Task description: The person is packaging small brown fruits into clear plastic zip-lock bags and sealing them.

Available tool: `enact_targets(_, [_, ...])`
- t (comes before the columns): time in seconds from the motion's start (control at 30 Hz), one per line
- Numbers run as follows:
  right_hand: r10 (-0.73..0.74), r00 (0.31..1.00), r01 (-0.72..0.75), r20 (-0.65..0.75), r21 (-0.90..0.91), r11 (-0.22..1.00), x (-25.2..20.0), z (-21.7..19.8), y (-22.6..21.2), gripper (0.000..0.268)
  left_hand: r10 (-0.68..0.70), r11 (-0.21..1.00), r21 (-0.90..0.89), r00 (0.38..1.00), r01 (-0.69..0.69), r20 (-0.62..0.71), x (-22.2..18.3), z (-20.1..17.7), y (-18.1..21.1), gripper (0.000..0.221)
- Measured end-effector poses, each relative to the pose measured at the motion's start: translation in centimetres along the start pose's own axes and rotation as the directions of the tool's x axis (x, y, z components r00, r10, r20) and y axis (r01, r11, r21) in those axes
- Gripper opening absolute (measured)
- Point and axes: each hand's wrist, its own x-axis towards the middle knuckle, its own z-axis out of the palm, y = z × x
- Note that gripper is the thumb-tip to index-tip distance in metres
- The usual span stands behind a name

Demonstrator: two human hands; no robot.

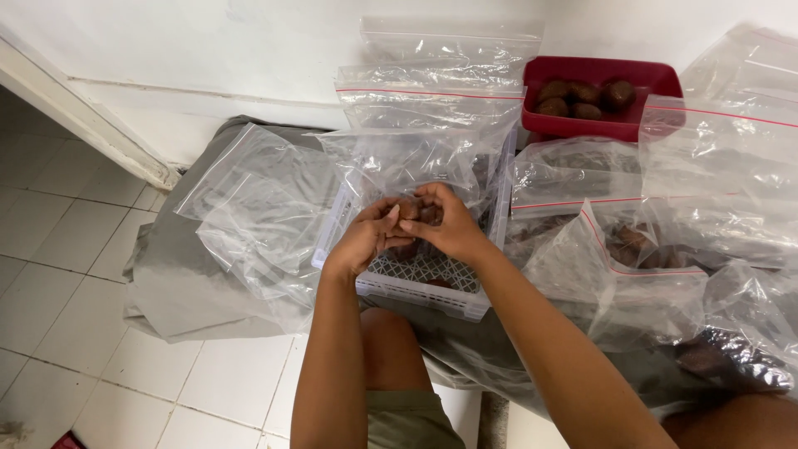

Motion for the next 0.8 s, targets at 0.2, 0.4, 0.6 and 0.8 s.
enact_targets(0.2, [-0.044, 0.999, 0.043, 0.025, 0.039, 0.998, -0.1, 0.1, 0.3, 0.059, 0.077, 0.996, 0.038, 0.997, -0.076, -0.03, 0.5, -1.1, -1.2, 0.048])
enact_targets(0.4, [-0.08, 0.997, 0.076, 0.022, 0.128, 0.989, 0.6, 0.2, 1.3, 0.051, 0.082, 0.994, 0.077, 0.994, -0.077, -0.066, -0.4, 0.0, 0.0, 0.045])
enact_targets(0.6, [-0.082, 0.996, 0.078, 0.015, 0.184, 0.98, 0.6, 0.3, 2.2, 0.043, 0.082, 0.988, 0.14, 0.993, -0.069, -0.084, -0.7, 0.4, 0.5, 0.042])
enact_targets(0.8, [-0.12, 0.993, 0.12, -0.009, 0.13, 0.984, 0.2, 0.2, 0.7, 0.044, 0.158, 0.963, 0.229, 0.986, -0.142, -0.051, -1.1, 0.9, 1.0, 0.05])
